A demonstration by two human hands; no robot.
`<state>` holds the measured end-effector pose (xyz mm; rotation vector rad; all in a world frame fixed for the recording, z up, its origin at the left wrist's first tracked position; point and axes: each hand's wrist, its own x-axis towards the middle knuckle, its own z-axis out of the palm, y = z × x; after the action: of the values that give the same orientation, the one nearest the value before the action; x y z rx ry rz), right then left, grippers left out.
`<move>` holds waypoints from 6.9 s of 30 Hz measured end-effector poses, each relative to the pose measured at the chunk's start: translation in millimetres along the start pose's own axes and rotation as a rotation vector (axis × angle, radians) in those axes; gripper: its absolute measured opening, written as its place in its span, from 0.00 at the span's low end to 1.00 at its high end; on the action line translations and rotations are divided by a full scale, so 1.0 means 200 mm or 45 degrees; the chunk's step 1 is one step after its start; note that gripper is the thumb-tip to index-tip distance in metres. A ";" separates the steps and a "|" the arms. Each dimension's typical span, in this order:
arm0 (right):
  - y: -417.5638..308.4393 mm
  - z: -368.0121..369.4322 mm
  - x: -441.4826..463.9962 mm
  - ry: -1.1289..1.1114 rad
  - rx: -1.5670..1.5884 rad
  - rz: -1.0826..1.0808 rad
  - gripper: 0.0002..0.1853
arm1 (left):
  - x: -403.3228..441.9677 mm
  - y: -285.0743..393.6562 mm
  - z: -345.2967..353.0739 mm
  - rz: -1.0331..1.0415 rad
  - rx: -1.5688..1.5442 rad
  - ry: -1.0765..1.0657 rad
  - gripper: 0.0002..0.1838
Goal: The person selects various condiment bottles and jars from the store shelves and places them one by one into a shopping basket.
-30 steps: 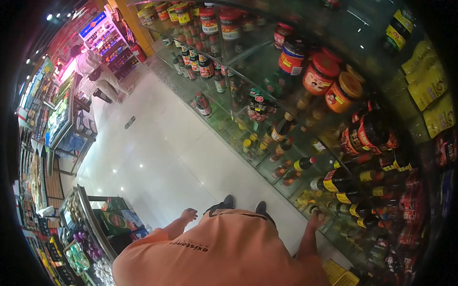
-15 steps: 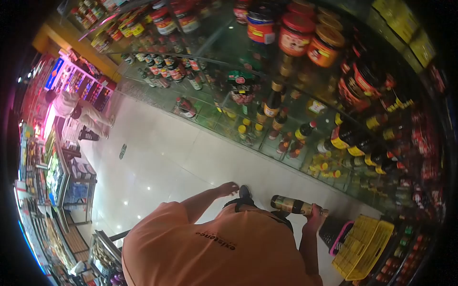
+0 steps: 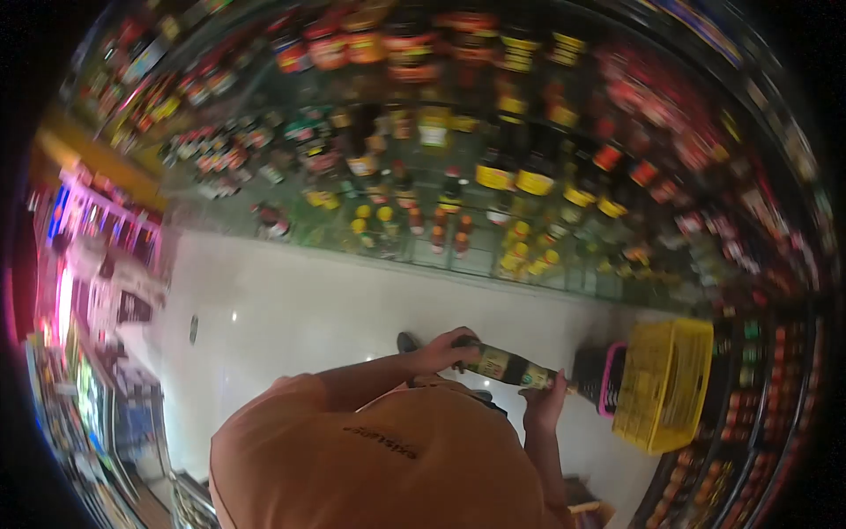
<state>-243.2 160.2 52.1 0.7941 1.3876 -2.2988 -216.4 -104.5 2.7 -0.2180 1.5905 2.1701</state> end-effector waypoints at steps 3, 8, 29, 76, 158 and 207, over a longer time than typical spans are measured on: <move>-0.10 -0.38 -0.07 -0.225 0.096 -0.017 0.24 | 0.05 -0.10 0.32 -0.013 -0.139 0.064 0.19; -0.21 -0.96 -0.19 -0.320 0.219 -0.165 0.22 | 0.26 -0.43 0.66 0.044 -0.038 0.016 0.17; -0.86 -1.76 -0.07 0.115 0.031 -0.421 0.13 | 1.30 -0.37 1.53 -0.812 -0.214 -0.597 0.16; -1.36 -4.00 1.52 0.832 -1.538 0.118 0.14 | 1.27 -1.00 1.89 -0.721 0.662 0.364 0.18; 2.07 1.91 1.07 -1.415 -2.661 0.258 0.13 | -1.89 -2.05 -0.46 -0.696 -0.755 1.918 0.19; 4.00 5.57 0.23 -0.664 -1.325 -1.424 0.35 | -3.62 -1.39 -3.87 -0.785 -0.565 1.845 0.23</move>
<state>-160.0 -1197.8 -123.9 -1.0314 2.6324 -1.5583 450.3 -944.6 -219.3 -2.4287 1.1401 1.7156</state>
